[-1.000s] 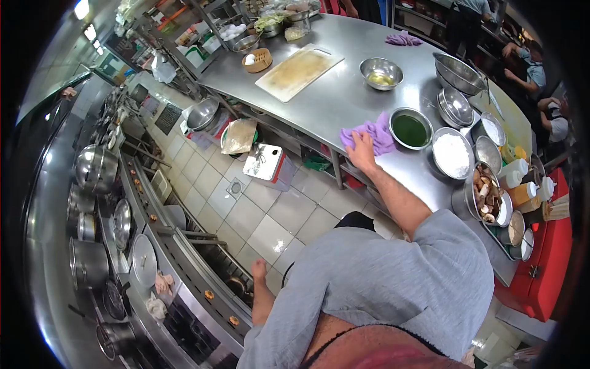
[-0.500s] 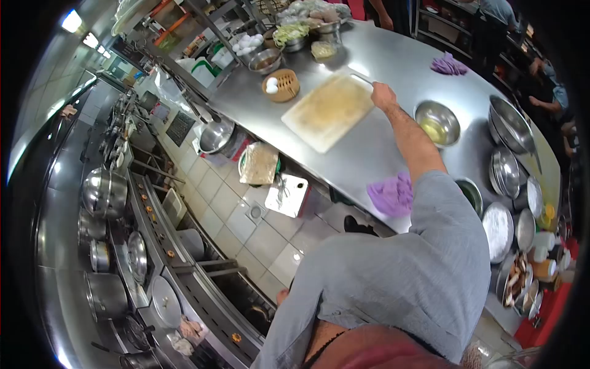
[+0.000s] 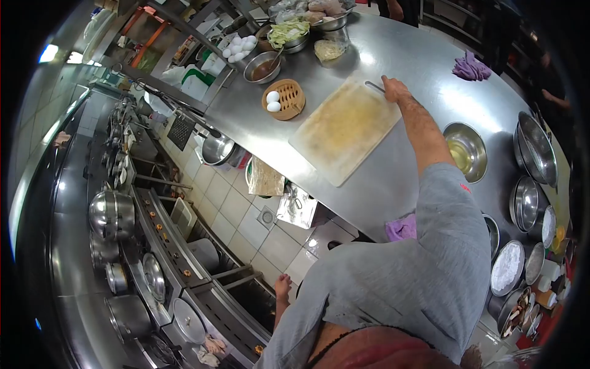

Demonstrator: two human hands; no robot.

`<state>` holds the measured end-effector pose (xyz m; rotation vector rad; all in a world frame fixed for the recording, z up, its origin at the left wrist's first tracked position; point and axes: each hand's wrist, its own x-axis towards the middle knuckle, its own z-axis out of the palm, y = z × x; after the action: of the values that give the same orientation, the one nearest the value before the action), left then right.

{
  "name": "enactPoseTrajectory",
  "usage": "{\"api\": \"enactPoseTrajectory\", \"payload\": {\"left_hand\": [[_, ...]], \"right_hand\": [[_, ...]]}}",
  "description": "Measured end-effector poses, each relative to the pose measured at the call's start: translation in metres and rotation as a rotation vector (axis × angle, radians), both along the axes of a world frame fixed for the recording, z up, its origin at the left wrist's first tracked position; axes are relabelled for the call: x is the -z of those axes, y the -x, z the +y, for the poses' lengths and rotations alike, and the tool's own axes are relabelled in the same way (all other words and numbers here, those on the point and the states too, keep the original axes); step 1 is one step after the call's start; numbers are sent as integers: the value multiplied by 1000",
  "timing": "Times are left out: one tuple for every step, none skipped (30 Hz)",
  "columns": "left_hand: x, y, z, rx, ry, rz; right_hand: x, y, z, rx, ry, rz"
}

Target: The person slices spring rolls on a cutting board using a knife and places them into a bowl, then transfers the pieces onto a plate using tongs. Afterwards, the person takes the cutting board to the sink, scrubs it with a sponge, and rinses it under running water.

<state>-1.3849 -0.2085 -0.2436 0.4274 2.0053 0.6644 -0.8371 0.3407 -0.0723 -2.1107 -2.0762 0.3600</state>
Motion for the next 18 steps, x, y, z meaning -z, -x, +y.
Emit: {"api": "enactPoseTrajectory", "payload": {"left_hand": [[0,5,8,8,6,-3],[-1,10,15,20,29,2],[-1,15,24,32,48,8],[-2,20,36,41,48,5],[-2,24,51,203,-89,43],[-1,24,66,367,-221,76],[-16,12,91,464,-301,109],[-52,-12,127,563,-381,142],[-87,-40,162,666,-421,125],[-109,-62,194,781,-440,102],[-149,-101,218,862,-547,79],[-178,-130,238,1006,-469,49],[-187,-156,252,1139,-635,-16],[-192,-182,261,1269,-804,-87],[-200,-205,266,1438,-843,-128],[-209,-229,271,1607,-889,-165],[-216,-256,275,1718,-1084,-115],[-218,-273,264,1814,-1250,-72]], "right_hand": [[-1,-4,3,-9,20,23],[-3,-8,4,0,24,19],[-6,-12,6,6,-18,33],[-10,-16,8,11,-59,47],[-22,-22,12,-37,-42,73],[-35,-32,17,-82,-18,98],[-51,-39,20,-72,-61,104],[-68,-42,22,-62,-104,111],[-87,-47,21,-77,-173,142],[-110,-51,16,-159,-171,145],[-136,-51,5,-143,-158,170],[-161,-52,-5,-126,-145,195],[-188,-47,-23,-9,-124,245],[-223,-39,-45,-18,-116,-6],[-241,-34,-69,-3,-209,75],[-260,-29,-93,9,-311,151],[-291,-14,-128,71,-331,172],[-307,3,-160,130,-322,207]]}}
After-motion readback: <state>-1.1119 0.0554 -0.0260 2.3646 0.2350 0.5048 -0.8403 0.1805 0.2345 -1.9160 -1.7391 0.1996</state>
